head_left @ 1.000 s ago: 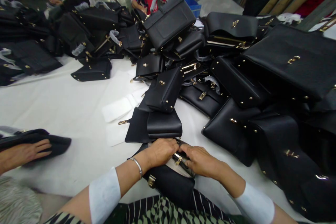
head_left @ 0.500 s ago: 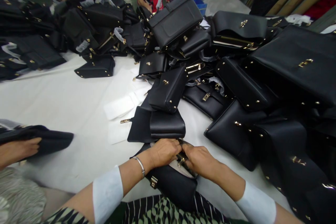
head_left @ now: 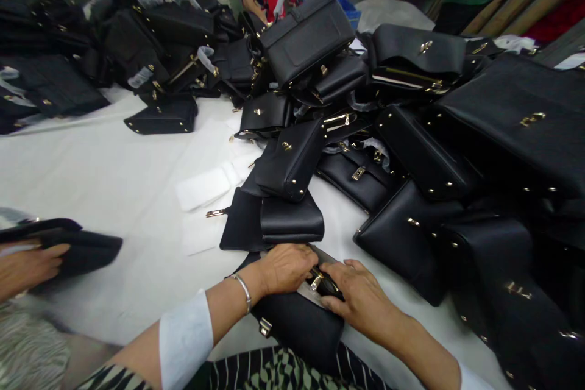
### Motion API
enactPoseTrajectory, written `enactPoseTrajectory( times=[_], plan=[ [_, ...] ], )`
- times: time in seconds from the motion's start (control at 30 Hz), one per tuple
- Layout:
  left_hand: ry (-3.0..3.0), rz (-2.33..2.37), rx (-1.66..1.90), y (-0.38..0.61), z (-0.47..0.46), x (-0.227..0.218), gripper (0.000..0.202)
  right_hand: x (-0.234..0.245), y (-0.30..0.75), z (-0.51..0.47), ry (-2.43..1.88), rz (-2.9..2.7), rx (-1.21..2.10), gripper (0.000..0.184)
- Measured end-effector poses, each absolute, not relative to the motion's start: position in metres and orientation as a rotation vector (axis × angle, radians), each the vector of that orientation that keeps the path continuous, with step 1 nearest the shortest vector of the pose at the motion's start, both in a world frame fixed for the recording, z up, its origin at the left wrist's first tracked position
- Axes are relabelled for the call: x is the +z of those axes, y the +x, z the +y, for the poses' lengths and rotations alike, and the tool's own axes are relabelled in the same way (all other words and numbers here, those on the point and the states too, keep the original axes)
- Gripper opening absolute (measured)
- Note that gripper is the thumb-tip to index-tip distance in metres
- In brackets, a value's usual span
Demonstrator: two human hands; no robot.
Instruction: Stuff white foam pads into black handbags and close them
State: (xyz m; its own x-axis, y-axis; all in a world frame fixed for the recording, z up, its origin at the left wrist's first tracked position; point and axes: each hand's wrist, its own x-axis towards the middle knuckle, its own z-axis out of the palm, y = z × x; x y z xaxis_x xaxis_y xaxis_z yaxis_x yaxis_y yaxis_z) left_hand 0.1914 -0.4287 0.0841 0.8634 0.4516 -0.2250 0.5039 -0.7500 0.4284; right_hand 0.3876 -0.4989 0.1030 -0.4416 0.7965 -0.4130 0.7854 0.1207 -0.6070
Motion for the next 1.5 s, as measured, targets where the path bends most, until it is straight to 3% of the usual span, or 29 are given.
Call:
enactPoseTrajectory(
  times=[0.23,0.33,0.43,0.63,0.83,0.9,1.0,1.13,1.27,1.5],
  plan=[
    [2.603,0.676,-0.119,0.188,-0.434,0.090,0.015,0.082,0.374,-0.512,-1.743,-2.372,1.181,0.042],
    [2.685,0.681,-0.113,0.193,-0.439,0.085,0.023,0.078,0.377,-0.516,-1.718,-2.391,1.136,0.056],
    [2.734,0.641,-0.101,0.196,-0.443,0.077,0.015,0.079,0.383,-0.519,-1.656,-2.424,1.044,0.069],
    [2.798,0.670,-0.044,0.192,-0.451,0.061,0.011,0.078,0.403,-0.531,-1.423,-2.274,0.668,0.031],
    [2.810,0.707,-0.052,0.195,-0.453,0.055,0.011,0.063,0.402,-0.556,-1.513,-2.173,0.421,0.032],
    [2.770,0.682,-0.067,0.195,-0.452,0.060,0.020,0.062,0.400,-0.559,-1.571,-2.137,0.383,0.031],
    [2.737,0.584,-0.055,0.195,-0.451,0.066,0.031,0.066,0.399,-0.556,-1.623,-2.066,0.473,0.024],
    [2.710,0.571,-0.046,0.196,-0.451,0.064,0.021,0.070,0.392,-0.542,-1.726,-1.966,0.765,0.008],
    [2.620,0.615,-0.112,0.195,-0.444,0.069,0.008,0.072,0.381,-0.528,-1.800,-1.960,0.874,0.013],
    [2.429,0.669,-0.137,0.187,-0.432,0.089,0.012,0.076,0.378,-0.521,-1.731,-2.103,0.884,0.020]
  ],
)
